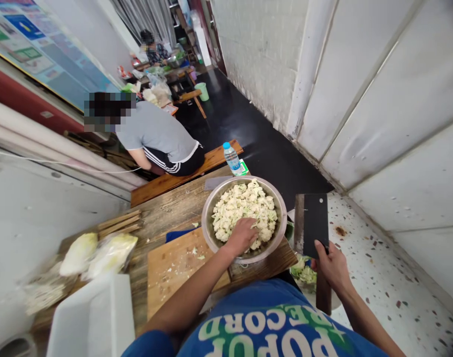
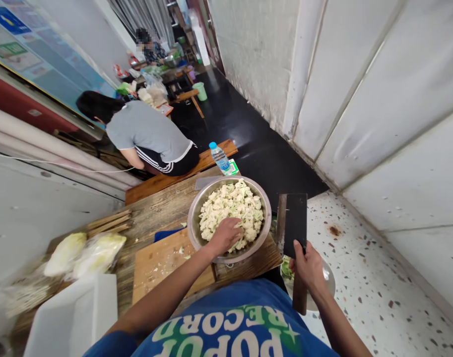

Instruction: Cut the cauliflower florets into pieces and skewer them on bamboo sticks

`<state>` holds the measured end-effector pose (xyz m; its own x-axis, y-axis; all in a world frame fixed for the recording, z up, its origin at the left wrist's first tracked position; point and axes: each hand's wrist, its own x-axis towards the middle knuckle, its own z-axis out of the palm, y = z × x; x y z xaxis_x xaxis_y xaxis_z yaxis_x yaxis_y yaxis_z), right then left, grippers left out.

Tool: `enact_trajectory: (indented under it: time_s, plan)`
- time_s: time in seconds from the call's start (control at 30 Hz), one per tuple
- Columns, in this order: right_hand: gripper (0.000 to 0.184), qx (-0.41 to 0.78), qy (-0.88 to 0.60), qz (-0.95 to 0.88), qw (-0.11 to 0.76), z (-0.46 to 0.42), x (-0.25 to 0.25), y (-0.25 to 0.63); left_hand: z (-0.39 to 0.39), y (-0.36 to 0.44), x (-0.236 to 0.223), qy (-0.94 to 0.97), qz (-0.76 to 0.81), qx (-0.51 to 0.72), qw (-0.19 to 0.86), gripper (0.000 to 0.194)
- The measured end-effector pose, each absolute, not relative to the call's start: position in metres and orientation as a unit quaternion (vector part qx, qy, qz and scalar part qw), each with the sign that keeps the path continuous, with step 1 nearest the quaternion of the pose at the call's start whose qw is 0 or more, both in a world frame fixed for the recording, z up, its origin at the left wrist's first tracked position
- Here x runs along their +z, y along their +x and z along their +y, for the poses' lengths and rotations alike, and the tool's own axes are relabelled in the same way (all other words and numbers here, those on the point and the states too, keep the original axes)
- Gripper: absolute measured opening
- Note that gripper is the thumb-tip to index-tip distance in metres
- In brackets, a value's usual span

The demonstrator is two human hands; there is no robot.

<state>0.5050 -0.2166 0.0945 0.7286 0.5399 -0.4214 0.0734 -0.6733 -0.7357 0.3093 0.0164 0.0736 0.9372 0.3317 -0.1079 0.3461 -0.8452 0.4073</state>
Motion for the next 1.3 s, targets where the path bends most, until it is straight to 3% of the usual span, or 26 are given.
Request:
enact_trajectory:
  time_s: [0.17, 0.27, 0.37, 0.43, 0.57, 0.7, 0.87, 1.1, 1.3]
  plan:
    - [0.035, 0.344, -0.845, -0.174, 0.371, -0.223, 0.088, 0.509, -0.003, 0.337, 0.051, 0.985, 0.100, -0.070, 0.119, 0.046]
    - [0.035, 0.342, -0.843, -0.176, 0.376, -0.225, 0.086, 0.511, -0.008, 0.350, 0.050, 0.991, 0.101, -0.079, 0.032, 0.041]
    - [0.034, 0.348, -0.838, -0.173, 0.383, -0.226, 0.082, 0.514, -0.006, 0.353, 0.052, 0.993, 0.096, -0.071, 0.011, 0.033]
    - [0.034, 0.350, -0.834, -0.168, 0.391, -0.226, 0.079, 0.516, 0.000, 0.346, 0.052, 0.993, 0.088, -0.055, 0.060, 0.032]
    - [0.034, 0.343, -0.832, -0.168, 0.404, -0.223, 0.077, 0.522, 0.017, 0.321, 0.053, 0.938, 0.201, 0.071, 0.274, 0.036]
    - [0.033, 0.347, -0.832, -0.165, 0.400, -0.217, 0.079, 0.528, 0.027, 0.308, 0.065, 0.705, 0.449, 0.212, 0.507, 0.045]
    - [0.033, 0.326, -0.837, -0.191, 0.396, -0.211, 0.078, 0.533, 0.035, 0.304, 0.083, 0.434, 0.508, 0.255, 0.699, 0.048]
    - [0.034, 0.333, -0.827, -0.222, 0.396, -0.202, 0.086, 0.535, 0.039, 0.293, 0.089, 0.377, 0.494, 0.238, 0.747, 0.042]
    - [0.033, 0.333, -0.822, -0.234, 0.398, -0.194, 0.092, 0.535, 0.038, 0.282, 0.088, 0.608, 0.496, 0.182, 0.592, 0.044]
